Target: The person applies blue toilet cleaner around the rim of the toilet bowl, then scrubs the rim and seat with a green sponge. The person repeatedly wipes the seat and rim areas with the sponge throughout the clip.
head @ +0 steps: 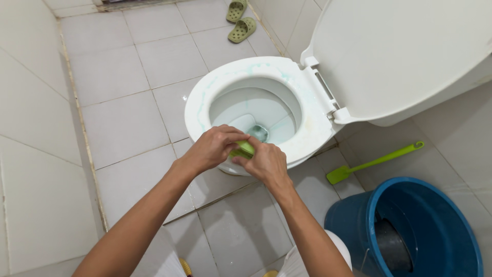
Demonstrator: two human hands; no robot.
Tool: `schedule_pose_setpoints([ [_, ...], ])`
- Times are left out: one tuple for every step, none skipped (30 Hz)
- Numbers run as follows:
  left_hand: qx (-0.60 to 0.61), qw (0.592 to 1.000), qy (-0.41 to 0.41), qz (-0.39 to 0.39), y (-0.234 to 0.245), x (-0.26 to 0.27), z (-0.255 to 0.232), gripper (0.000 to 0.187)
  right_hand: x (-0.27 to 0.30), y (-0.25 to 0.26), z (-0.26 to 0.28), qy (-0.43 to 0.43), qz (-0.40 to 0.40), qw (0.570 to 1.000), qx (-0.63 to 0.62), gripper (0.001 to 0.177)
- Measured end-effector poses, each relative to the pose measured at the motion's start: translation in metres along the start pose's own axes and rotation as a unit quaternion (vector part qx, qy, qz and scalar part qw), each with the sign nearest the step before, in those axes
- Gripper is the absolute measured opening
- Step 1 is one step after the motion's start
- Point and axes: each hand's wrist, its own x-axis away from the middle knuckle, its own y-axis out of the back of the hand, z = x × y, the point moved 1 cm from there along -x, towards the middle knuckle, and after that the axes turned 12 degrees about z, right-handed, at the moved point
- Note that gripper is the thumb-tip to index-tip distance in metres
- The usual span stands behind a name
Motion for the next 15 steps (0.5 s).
schedule_pose_setpoints([
  [0.015, 1.000, 0.009, -0.004, 0.001, 0.002, -0.001, 0.037, -0.001, 0.001, 0.000, 0.011, 0.001, 1.000, 0.006, 0.066],
  [0.031, 0.999, 0.018, -0.007, -0.001, 0.003, -0.003, 0.035, 0.000, 0.001, -0.003, 0.022, 0.004, 1.000, 0.011, 0.066],
  [0.047, 0.998, 0.028, -0.010, -0.005, 0.004, -0.005, 0.033, -0.001, 0.003, -0.007, 0.021, 0.021, 0.999, 0.017, 0.068],
  [0.058, 0.998, 0.030, -0.010, -0.009, 0.001, -0.007, 0.030, -0.001, 0.006, -0.014, 0.018, 0.038, 0.999, 0.024, 0.069],
  [0.070, 0.997, 0.032, -0.009, -0.016, -0.004, -0.010, 0.027, -0.001, 0.009, -0.022, 0.016, 0.054, 0.998, 0.031, 0.071],
  [0.082, 0.996, 0.035, -0.009, -0.023, -0.009, -0.012, 0.024, 0.002, 0.014, -0.032, 0.019, 0.056, 0.998, 0.035, 0.071],
  [0.085, 0.996, 0.033, -0.007, -0.031, -0.015, -0.016, 0.022, 0.005, 0.020, -0.042, 0.023, 0.059, 0.997, 0.040, 0.071],
  [0.087, 0.996, 0.032, -0.006, -0.040, -0.023, -0.019, 0.020, 0.006, 0.028, -0.053, 0.028, 0.061, 0.997, 0.046, 0.071],
  [0.089, 0.996, 0.031, -0.005, -0.050, -0.033, -0.023, 0.019, 0.010, 0.036, -0.064, 0.021, 0.061, 0.996, 0.058, 0.072],
  [0.075, 0.997, 0.015, -0.012, -0.060, -0.045, -0.028, 0.021, 0.012, 0.045, -0.074, 0.015, 0.061, 0.996, 0.068, 0.073],
  [0.061, 0.998, -0.001, -0.019, -0.069, -0.057, -0.032, 0.022, 0.014, 0.052, -0.082, 0.009, 0.060, 0.995, 0.078, 0.074],
  [0.054, 0.998, 0.001, -0.017, -0.076, -0.065, -0.034, 0.022, 0.016, 0.059, -0.089, 0.001, 0.050, 0.996, 0.069, 0.071],
  [0.047, 0.999, 0.004, -0.015, -0.084, -0.073, -0.036, 0.022, 0.018, 0.066, -0.096, -0.007, 0.041, 0.997, 0.060, 0.068],
  [0.042, 0.999, 0.005, -0.013, -0.091, -0.082, -0.038, 0.021, 0.021, 0.072, -0.103, -0.018, 0.031, 0.998, 0.052, 0.065],
  [0.043, 0.999, 0.007, -0.011, -0.096, -0.091, -0.038, 0.021, 0.019, 0.078, -0.107, -0.023, 0.033, 0.997, 0.062, 0.066],
])
